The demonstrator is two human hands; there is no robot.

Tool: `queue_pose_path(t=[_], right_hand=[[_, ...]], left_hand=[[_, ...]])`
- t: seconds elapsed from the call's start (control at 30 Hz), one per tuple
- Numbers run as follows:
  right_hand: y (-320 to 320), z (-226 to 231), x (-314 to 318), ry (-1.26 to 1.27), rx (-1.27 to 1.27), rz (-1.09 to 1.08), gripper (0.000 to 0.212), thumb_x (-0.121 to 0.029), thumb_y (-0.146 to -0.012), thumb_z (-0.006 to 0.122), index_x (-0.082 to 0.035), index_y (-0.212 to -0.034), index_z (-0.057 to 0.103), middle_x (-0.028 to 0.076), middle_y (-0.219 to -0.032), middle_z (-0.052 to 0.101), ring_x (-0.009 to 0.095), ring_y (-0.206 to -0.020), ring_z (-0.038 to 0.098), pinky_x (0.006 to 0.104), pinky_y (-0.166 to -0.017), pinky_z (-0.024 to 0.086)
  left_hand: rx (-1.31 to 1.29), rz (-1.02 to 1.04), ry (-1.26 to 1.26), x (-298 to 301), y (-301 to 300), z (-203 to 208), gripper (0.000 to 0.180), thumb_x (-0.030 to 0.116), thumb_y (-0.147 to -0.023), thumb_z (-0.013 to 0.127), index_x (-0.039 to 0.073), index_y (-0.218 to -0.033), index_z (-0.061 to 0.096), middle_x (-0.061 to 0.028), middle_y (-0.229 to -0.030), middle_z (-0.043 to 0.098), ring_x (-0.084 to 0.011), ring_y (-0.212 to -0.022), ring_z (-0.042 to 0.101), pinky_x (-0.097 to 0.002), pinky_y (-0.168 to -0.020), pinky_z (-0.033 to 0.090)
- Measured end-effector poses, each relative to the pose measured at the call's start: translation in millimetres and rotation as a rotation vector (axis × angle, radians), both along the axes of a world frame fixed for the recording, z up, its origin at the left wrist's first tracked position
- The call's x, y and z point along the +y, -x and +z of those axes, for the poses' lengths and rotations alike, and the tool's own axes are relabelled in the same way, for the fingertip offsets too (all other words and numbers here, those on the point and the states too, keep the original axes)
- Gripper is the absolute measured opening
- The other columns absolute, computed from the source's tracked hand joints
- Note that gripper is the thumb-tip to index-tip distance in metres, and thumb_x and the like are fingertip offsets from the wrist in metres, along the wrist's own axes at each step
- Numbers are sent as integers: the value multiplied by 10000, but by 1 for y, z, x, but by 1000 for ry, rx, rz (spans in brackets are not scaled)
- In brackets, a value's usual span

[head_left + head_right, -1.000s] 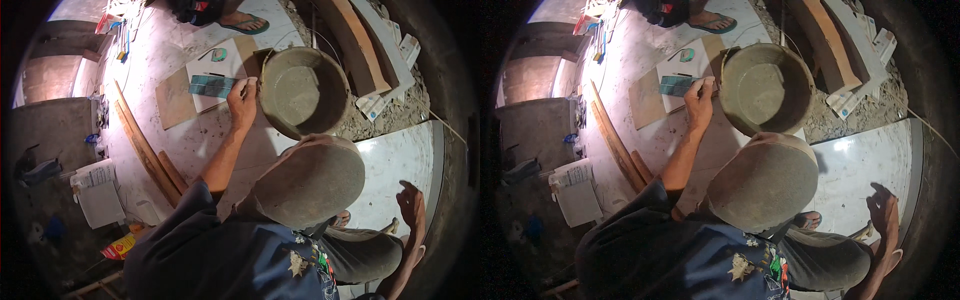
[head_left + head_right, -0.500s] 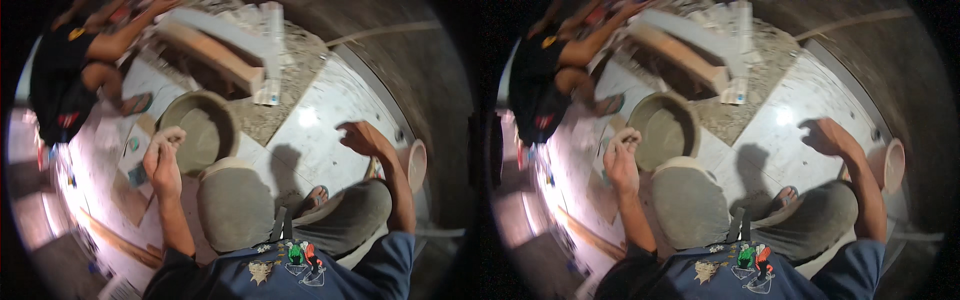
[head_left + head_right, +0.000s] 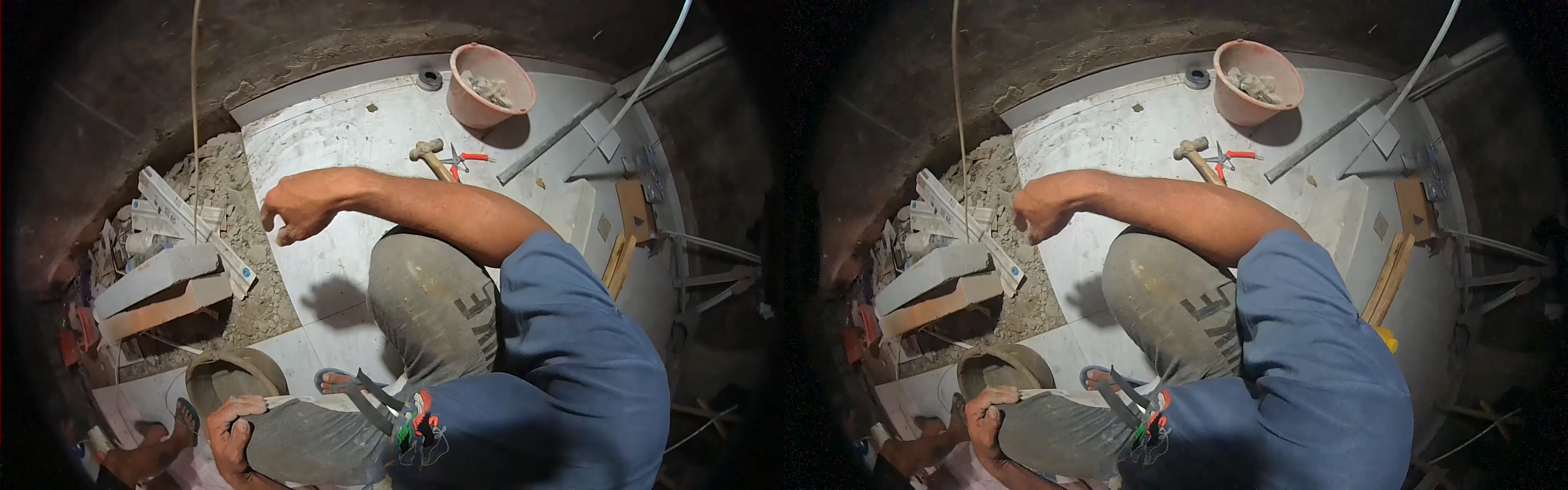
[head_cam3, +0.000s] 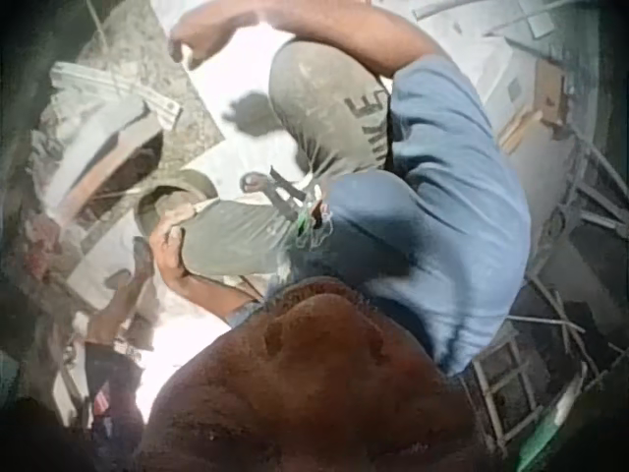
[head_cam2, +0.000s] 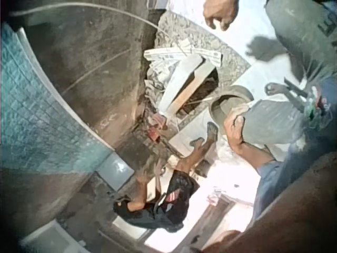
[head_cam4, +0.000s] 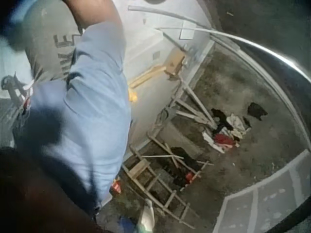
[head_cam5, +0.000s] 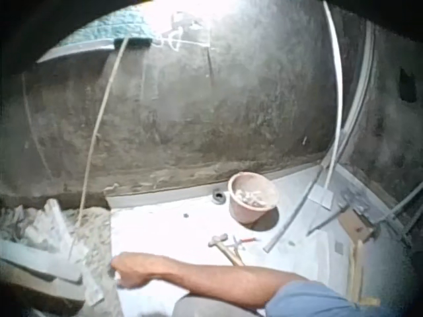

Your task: The person trims a white plastic edge piece with shears, applies mortar to the wall with a trowel, and hammers the trim into place on a tiled wall.

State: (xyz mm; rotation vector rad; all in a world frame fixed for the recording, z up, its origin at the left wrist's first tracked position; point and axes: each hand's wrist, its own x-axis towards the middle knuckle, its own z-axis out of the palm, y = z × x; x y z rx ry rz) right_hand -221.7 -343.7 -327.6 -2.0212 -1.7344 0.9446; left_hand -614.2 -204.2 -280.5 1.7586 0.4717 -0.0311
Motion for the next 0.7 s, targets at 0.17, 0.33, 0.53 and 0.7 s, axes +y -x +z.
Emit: queue_pose_path(t=[0.17, 0.33, 0.53, 0.7], right_hand=[[-4, 15, -9, -96, 40, 89, 457, -275, -929, 684, -34, -1316, 664, 246, -1144, 734, 364, -1065, 711, 460, -968, 546], [-143, -35, -111, -413, -78, -515, 443, -320, -963, 686, -28, -1295, 682, 198, -1005, 759, 229, -863, 714, 390, -803, 564], [-206, -177, -297, 78, -591, -1079, 484, -363, -899, 688, 2, -1217, 688, 320, -1154, 677, 474, -1105, 639, 499, -967, 502], [-111, -305, -396, 32, -378, -1086, 619, -416, -884, 756, 65, -1259, 650, 298, -982, 719, 388, -934, 721, 463, -782, 556]], left_hand=[[44, 54, 16, -7, -15, 5, 544, 453, -892, 652, -85, -888, 735, -240, -898, 729, -334, -922, 701, -435, -903, 510], [-305, -157, -257, -8, 7, -9, 264, 66, -998, 474, -22, -1205, 613, -289, -1072, 664, -388, -974, 673, -513, -901, 552], [73, 66, -37, 8, -3, -3, 442, 388, -901, 652, -42, -925, 754, -206, -960, 752, -325, -949, 707, -431, -951, 491], [72, -142, -92, 38, -26, -15, 324, 280, -970, 653, -18, -1065, 740, -159, -1033, 757, -283, -947, 705, -364, -873, 522]])
